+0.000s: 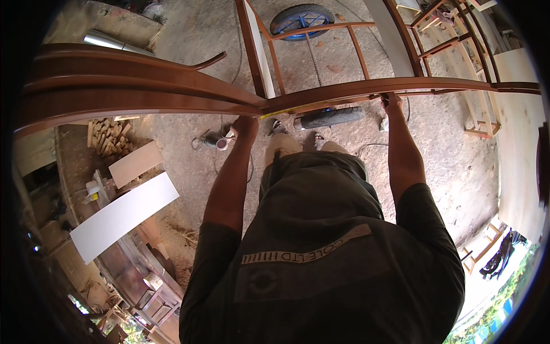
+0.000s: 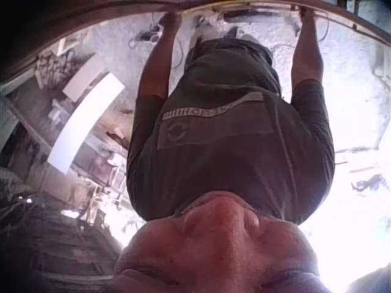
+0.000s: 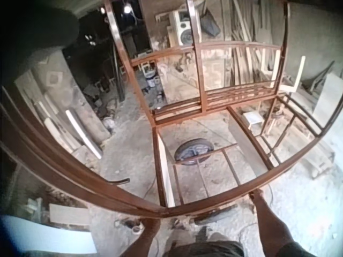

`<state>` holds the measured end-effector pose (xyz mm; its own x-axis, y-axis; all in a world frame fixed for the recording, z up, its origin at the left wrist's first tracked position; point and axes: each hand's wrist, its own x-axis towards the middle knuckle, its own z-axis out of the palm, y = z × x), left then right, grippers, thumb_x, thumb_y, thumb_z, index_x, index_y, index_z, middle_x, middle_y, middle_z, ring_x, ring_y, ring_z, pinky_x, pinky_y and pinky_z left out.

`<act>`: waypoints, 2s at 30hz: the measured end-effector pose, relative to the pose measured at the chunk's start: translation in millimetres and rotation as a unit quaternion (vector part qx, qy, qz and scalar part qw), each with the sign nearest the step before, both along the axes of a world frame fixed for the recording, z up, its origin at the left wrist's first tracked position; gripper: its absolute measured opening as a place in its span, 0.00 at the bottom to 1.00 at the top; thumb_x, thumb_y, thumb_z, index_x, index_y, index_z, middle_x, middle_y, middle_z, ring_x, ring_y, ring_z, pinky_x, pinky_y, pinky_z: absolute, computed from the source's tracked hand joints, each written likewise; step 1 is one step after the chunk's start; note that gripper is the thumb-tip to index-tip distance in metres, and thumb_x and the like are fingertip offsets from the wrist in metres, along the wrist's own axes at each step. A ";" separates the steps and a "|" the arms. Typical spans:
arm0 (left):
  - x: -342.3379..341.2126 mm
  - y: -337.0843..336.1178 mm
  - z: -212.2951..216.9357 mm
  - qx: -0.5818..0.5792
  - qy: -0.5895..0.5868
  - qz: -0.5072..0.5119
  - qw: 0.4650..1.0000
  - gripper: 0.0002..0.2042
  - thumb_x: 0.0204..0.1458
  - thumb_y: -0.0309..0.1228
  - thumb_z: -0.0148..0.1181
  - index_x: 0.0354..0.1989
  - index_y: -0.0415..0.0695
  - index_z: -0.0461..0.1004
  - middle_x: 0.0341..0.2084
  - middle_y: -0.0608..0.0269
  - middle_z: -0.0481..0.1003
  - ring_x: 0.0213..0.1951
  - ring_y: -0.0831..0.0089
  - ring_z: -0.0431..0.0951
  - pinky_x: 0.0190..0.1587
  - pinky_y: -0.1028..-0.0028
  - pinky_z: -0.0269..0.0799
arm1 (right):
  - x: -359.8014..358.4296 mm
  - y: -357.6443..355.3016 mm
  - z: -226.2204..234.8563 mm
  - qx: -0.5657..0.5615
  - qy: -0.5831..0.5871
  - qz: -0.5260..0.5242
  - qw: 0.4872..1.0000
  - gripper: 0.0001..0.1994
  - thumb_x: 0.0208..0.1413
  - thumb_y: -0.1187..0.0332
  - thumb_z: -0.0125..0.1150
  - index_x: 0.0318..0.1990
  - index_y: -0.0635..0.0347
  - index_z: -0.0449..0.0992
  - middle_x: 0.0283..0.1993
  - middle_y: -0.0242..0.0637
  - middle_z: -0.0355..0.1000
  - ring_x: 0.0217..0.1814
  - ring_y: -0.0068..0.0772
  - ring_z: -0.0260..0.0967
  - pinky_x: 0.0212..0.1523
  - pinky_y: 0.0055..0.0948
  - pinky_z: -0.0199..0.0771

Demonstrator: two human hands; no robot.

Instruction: The person measures wood planks and a wooden frame using a measuring tape, then selects another piece of wood from a pile and brings it to the workbench.

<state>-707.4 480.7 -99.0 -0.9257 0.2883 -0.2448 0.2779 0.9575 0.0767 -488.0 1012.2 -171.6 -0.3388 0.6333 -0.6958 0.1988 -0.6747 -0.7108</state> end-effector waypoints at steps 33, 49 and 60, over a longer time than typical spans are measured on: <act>-3.7 14.7 -4.8 -0.037 0.004 -0.020 0.999 0.16 0.65 0.39 0.48 0.37 0.45 0.81 0.25 0.55 0.82 0.33 0.56 0.86 0.36 0.54 0.80 | 7.8 13.7 -21.5 -0.016 -0.011 0.000 1.000 0.09 0.62 0.65 0.65 0.40 0.62 0.80 0.33 0.40 0.80 0.26 0.29 0.72 0.20 0.26 0.72; -3.8 21.1 -3.1 -0.045 -0.011 -0.004 0.999 0.15 0.64 0.39 0.49 0.40 0.44 0.81 0.27 0.55 0.82 0.33 0.54 0.86 0.36 0.52 0.80 | 11.5 17.0 -21.8 -0.025 -0.018 -0.006 1.000 0.08 0.64 0.65 0.63 0.39 0.61 0.80 0.32 0.38 0.78 0.26 0.28 0.71 0.20 0.25 0.71; -5.9 14.4 -11.0 -0.025 0.012 -0.031 0.999 0.15 0.65 0.39 0.48 0.40 0.45 0.80 0.24 0.56 0.81 0.31 0.57 0.86 0.33 0.54 0.80 | 7.4 14.9 -16.9 -0.016 -0.002 0.003 1.000 0.07 0.63 0.66 0.65 0.40 0.61 0.81 0.33 0.39 0.81 0.26 0.26 0.73 0.21 0.25 0.69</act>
<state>-713.3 495.2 -110.1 -0.9121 0.3334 -0.2386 0.3383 0.9408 0.0212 -480.6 1027.1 -188.5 -0.3402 0.6085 -0.7169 0.2059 -0.6957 -0.6882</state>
